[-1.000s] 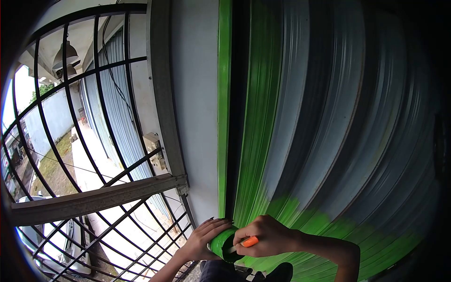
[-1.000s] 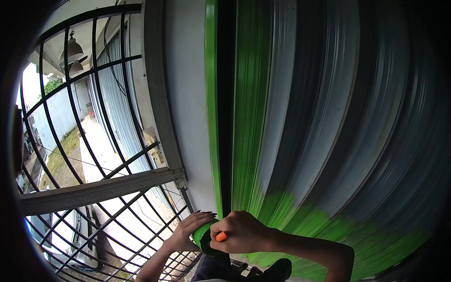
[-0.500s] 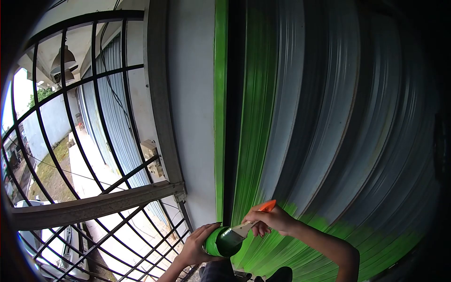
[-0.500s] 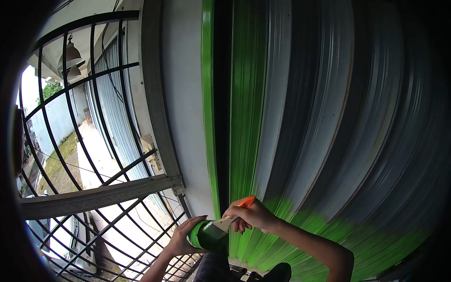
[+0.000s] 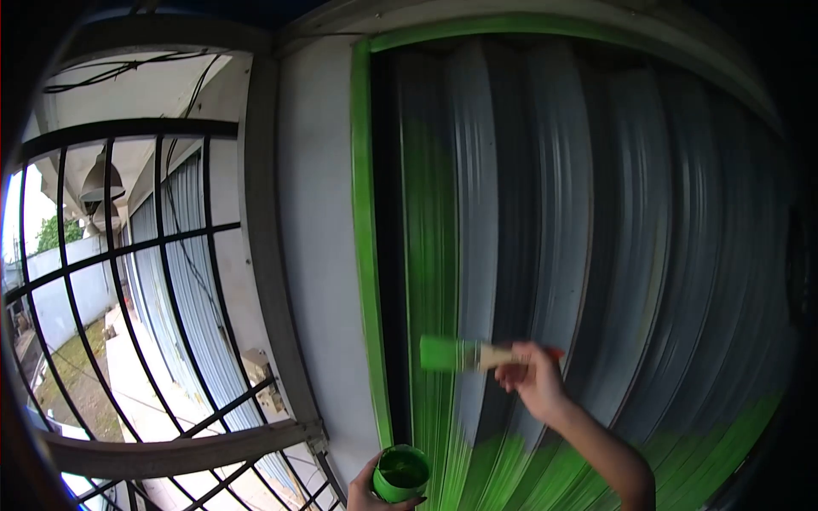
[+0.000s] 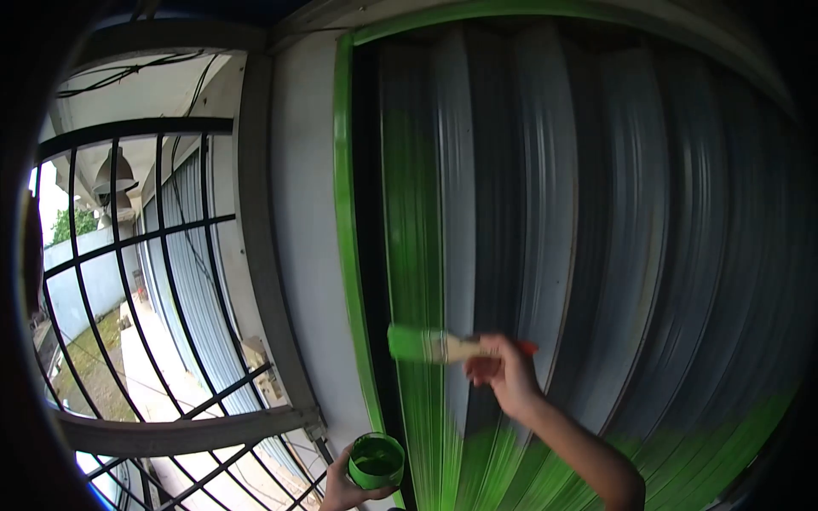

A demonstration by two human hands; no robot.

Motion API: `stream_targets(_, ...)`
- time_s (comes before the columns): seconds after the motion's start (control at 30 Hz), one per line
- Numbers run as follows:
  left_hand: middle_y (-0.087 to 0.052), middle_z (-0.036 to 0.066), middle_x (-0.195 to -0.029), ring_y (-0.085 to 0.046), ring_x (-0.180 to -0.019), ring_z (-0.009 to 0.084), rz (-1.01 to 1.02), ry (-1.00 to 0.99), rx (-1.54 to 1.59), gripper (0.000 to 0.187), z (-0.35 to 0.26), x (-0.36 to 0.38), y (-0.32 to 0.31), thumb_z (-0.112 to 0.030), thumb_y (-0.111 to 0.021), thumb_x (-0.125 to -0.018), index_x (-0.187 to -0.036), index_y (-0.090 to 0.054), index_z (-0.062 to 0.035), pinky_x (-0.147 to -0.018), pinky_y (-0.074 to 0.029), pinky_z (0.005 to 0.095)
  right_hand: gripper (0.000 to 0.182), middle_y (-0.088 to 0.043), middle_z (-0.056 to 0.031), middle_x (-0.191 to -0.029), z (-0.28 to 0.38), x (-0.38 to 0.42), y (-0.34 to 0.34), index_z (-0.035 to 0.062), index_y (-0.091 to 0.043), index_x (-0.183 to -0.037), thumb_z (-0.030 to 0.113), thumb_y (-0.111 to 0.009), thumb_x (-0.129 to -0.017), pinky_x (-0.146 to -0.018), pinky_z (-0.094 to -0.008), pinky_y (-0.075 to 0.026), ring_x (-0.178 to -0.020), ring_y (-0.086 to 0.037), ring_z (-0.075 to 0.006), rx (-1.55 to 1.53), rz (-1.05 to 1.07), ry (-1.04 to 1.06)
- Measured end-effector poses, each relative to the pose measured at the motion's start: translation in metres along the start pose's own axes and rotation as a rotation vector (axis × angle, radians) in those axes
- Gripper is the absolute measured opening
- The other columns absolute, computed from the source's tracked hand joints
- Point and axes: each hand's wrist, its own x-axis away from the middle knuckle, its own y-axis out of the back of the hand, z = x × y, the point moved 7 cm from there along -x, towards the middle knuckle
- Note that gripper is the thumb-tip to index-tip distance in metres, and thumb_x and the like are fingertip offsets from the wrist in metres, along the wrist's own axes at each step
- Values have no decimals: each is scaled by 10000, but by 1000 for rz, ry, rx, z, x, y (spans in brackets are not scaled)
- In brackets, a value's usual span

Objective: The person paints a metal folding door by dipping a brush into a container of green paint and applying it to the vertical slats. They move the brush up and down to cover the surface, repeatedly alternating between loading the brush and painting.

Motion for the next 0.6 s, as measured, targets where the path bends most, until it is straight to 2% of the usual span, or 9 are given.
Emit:
stream_targets(0.07, -605, 151, -1173, -589, -1087, 239, -1, 20, 76, 919, 17, -2, -10, -223, -902, -545, -1315, -454, 3, -948, -492, 378, 347, -682, -119, -789, 73, -41, -14, 16, -600, -1083, 302, -510, -908, -616, -275, -542, -711, -677, -170, 64, 0, 253)
stream_targets(0.13, -605, 164, -1170, -590, -1085, 245, 2, -3, 49, 942, -3, -6, -15, -260, -906, -531, -1316, -454, 0, -956, -485, 386, 276, -691, -133, -838, 146, -70, -39, 29, -636, -1090, 222, -559, -907, -609, -266, -575, -710, -694, -175, 299, -32, 608)
stream_targets(0.2, -603, 173, -1173, -590, -1085, 246, 9, 20, 36, 959, 0, -6, -21, -275, -908, -521, -1318, -453, 4, -958, -482, 390, 243, -689, -111, -804, 194, -103, -64, 25, -652, -1063, 200, -568, -916, -621, -244, -573, -711, -691, -161, 454, 55, 888)
stream_targets(0.43, -611, 178, -1156, -596, -1075, 246, 7, 53, 62, 945, 0, -5, -20, -254, -906, -524, -1306, -456, 27, -940, -492, 383, 167, -656, -71, -621, 249, -157, -114, 9, -704, -854, 144, -606, -856, -551, -225, -538, -575, -667, -132, 691, -88, 1139)
stream_targets(0.6, -615, 172, -1147, -605, -1059, 244, -62, 11, 30, 927, 23, -2, -12, -226, -904, -529, -1302, -459, 27, -925, -502, 373, 149, -641, -37, -577, 248, -179, -117, 40, -712, -805, 142, -609, -838, -507, -214, -493, -538, -655, -118, 743, -122, 1155)
